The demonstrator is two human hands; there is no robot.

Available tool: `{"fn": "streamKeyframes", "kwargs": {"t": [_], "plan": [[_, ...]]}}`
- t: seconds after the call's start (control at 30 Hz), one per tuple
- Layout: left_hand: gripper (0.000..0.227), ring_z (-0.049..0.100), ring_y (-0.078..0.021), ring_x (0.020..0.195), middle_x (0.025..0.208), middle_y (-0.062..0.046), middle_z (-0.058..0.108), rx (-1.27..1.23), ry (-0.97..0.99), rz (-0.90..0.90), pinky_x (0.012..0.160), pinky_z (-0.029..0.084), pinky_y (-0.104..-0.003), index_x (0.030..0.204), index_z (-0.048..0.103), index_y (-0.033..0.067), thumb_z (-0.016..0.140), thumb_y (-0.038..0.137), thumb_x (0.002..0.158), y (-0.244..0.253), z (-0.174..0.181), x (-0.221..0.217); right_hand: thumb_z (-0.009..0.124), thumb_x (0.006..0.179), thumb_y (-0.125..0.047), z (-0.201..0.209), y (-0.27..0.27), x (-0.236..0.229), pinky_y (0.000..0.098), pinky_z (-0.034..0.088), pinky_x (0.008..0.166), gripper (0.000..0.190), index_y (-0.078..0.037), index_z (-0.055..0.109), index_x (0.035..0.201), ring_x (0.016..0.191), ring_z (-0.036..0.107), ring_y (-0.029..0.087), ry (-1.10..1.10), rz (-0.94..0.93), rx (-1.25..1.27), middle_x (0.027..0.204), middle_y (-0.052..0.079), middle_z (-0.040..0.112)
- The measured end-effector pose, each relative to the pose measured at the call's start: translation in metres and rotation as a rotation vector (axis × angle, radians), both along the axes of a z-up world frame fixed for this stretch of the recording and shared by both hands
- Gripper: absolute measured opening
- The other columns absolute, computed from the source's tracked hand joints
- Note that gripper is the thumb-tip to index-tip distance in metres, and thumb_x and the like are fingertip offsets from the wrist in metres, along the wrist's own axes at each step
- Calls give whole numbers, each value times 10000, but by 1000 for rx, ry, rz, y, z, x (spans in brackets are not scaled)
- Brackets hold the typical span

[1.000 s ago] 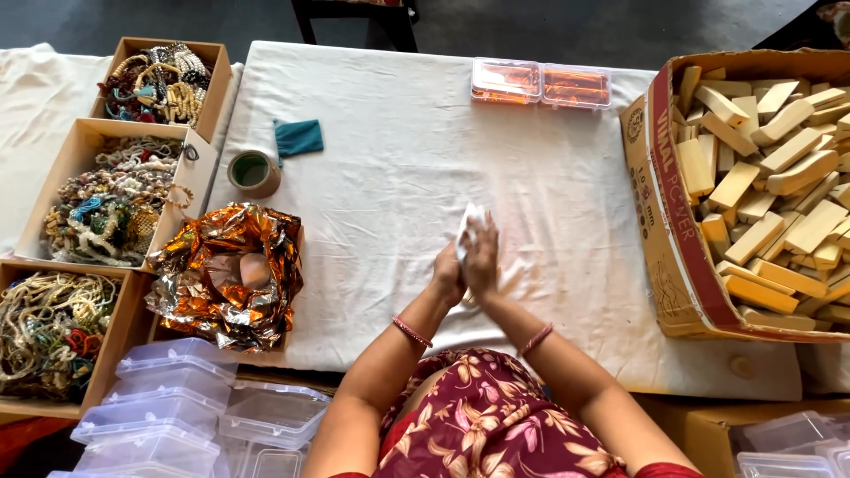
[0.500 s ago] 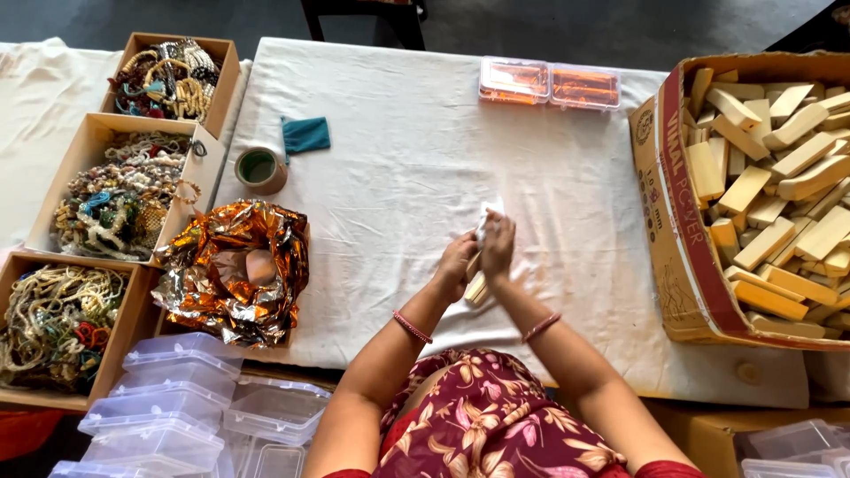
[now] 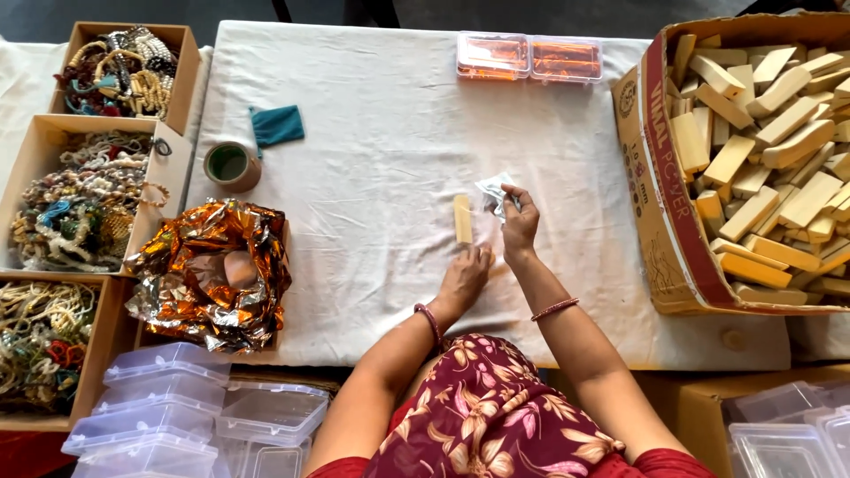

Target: Packaging small rectangular blocks by wrapping them in foil and placing them in containers.

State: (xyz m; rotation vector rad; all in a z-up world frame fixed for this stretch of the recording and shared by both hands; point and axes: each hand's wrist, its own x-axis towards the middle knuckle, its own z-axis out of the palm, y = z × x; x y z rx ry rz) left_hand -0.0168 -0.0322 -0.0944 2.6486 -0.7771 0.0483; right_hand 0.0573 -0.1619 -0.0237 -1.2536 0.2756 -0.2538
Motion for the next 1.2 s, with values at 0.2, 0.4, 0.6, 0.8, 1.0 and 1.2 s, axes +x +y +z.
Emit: {"fn": "streamKeyframes", "kwargs": {"t": [0.2, 0.4, 0.6, 0.8, 1.0, 1.2], "plan": [[688, 649, -225, 802, 1060, -157, 645, -140, 254, 89, 671, 591, -316, 1541, 428, 265, 692, 156, 915, 12, 27, 14, 550, 1080, -31, -37, -5, -18, 248, 525, 722, 212, 1, 687, 1238, 863, 652, 153, 95, -72, -293, 1036, 110, 714], [545, 670, -219, 1127, 1353, -112, 631, -1820, 1217, 356, 921, 599, -361, 1598, 352, 146, 381, 318, 1082, 32, 27, 48, 367, 1035, -259, -4, 68, -80, 419, 448, 1011, 551, -95, 385, 1560, 1256, 450, 284, -233, 248, -1038, 1639, 120, 342], [871, 444, -210, 1460, 1604, -88, 424, -1649, 1287, 300, 1150, 438, -371, 1603, 261, 105, 192, 729, 1000, 35, 79, 40, 378, 1116, -360, 1, 57, -19, 471, 98, 1323, 545, -93, 349, 1590, 1619, 21, 230, -287, 80, -1092, 1739, 77, 124], [1079, 483, -285, 1324, 1501, -140, 447, -2072, 1481, 316, 1056, 447, -392, 1560, 302, 81, 104, 872, 853, 41, 112, 36, 446, 1096, -292, 14, 83, -67, 506, 76, 1319, 638, 7, 200, 1602, 1600, -37, 271, -552, 172, -911, 1709, 150, 1], [992, 664, -204, 1112, 1229, -135, 673, -1428, 1242, 360, 835, 564, -291, 1493, 471, 40, 138, 806, 958, 28, 31, 40, 549, 1077, -201, 2, 38, -14, 471, 415, 1188, 323, -38, 600, 1350, 1390, 489, 294, -73, 47, -719, 1462, 206, 555], [583, 625, -195, 1107, 1233, -82, 623, -1718, 1086, 440, 878, 566, -341, 1459, 422, 115, 450, 531, 1052, 31, 46, 44, 455, 1077, -98, 19, 64, -73, 514, 393, 1177, 356, 7, 598, 1386, 1417, 476, 410, -582, 115, -1144, 1486, 318, 550]]}}
